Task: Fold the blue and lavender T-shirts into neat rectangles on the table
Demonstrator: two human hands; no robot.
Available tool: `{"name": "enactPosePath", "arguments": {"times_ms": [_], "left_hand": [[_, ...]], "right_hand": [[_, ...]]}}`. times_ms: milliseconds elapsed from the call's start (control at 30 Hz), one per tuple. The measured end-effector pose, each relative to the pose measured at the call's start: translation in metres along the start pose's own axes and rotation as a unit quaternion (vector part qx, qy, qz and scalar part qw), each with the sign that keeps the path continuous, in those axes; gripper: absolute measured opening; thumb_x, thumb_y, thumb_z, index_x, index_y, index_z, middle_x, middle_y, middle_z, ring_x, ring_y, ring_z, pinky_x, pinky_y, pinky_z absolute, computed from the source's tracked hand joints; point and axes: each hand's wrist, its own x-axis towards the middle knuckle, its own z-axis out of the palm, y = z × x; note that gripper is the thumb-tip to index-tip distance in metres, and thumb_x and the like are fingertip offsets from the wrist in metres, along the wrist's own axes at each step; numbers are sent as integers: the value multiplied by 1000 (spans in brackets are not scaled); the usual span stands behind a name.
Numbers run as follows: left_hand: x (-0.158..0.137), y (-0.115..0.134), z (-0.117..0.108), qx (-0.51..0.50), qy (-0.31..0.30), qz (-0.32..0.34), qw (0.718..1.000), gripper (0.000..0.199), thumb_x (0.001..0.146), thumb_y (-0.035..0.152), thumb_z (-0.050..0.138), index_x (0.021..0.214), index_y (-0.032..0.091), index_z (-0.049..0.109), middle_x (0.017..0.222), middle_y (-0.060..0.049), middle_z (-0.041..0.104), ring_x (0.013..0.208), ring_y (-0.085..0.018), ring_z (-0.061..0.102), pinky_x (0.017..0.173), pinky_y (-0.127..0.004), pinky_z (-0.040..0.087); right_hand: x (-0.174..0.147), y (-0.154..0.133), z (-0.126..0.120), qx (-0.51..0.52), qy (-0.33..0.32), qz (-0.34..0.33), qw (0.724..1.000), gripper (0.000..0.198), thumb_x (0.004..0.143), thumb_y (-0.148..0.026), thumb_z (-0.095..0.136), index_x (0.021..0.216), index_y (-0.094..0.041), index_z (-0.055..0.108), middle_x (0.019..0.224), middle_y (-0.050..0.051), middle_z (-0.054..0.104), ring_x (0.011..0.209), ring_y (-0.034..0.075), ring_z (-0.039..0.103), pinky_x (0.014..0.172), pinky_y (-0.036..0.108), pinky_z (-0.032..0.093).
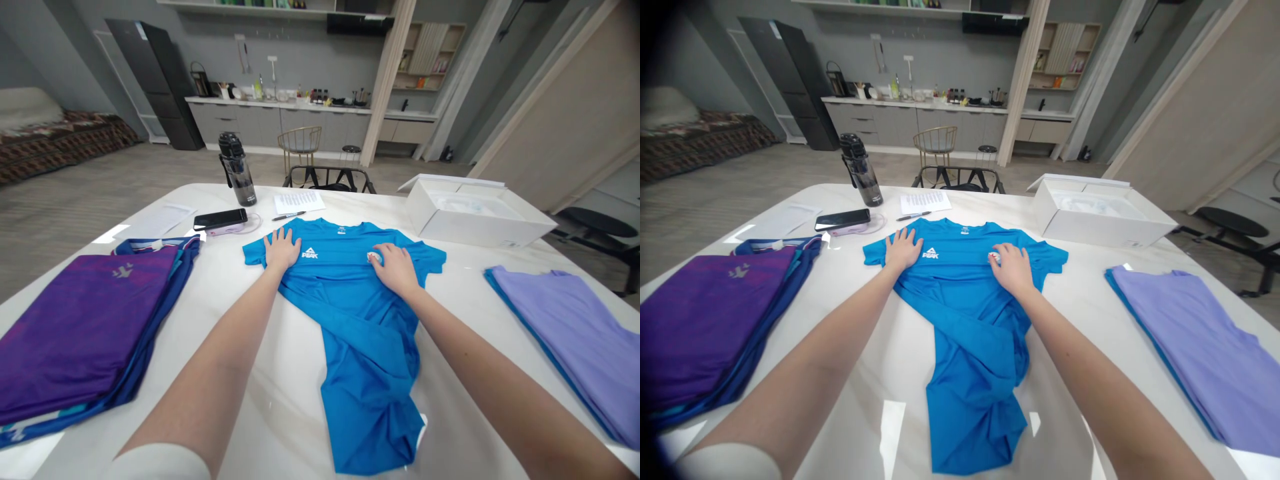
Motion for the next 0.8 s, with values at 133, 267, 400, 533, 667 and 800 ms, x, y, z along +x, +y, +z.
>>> {"name": "enactPosePath", "arguments": {"times_ms": [133, 267, 400, 533, 667, 800], "left_hand": [[1, -1, -1, -6, -5, 0, 1000, 70, 102, 57, 22, 161, 24, 39, 171, -8, 29, 158, -33, 21, 127, -61, 13], [2, 0, -2, -17, -5, -1, 1000, 68, 103, 56, 23, 159, 23, 42, 170, -9, 31, 158, -32, 23, 127, -61, 14], [-6, 5, -9, -11, 43, 33, 998, 60, 103, 48, 30, 151, 20, 52, 167, -11, 36, 156, -30, 27, 128, -59, 14], [-18, 14, -20, 15, 104, 119, 987, 46, 104, 32, 33, 131, 17, 67, 155, -14, 52, 148, -28, 40, 129, -51, 13], [-40, 33, -25, -12, 81, 181, 980, 40, 102, 24, 38, 125, 18, 70, 144, -13, 61, 138, -27, 50, 125, -47, 26], [-89, 67, -18, -64, 37, 250, 965, 41, 104, 32, 41, 133, 20, 67, 149, -10, 58, 138, -25, 53, 123, -44, 33]], "right_hand": [[-34, -16, 8, -9, -61, 56, 997, 61, 105, -58, 31, 156, -28, 45, 165, 10, 40, 149, 35, 37, 121, 65, 24], [-48, -14, 15, -13, -124, 87, 988, 66, 105, -63, 21, 164, -35, 32, 172, 4, 26, 157, 34, 22, 122, 70, 18], [-44, -12, 18, -21, -137, 77, 987, 69, 104, -68, 19, 166, -38, 25, 173, 2, 20, 159, 33, 16, 122, 72, 13], [-37, -11, 20, -22, -144, 76, 986, 71, 103, -71, 19, 166, -39, 24, 174, 2, 19, 159, 32, 15, 122, 71, 11], [-33, -11, 21, -22, -146, 73, 986, 71, 103, -71, 18, 166, -39, 24, 174, 1, 19, 159, 32, 15, 122, 70, 12], [-32, -10, 22, -23, -136, 68, 988, 71, 103, -70, 18, 166, -39, 25, 173, 2, 21, 159, 32, 16, 122, 70, 13]]}}
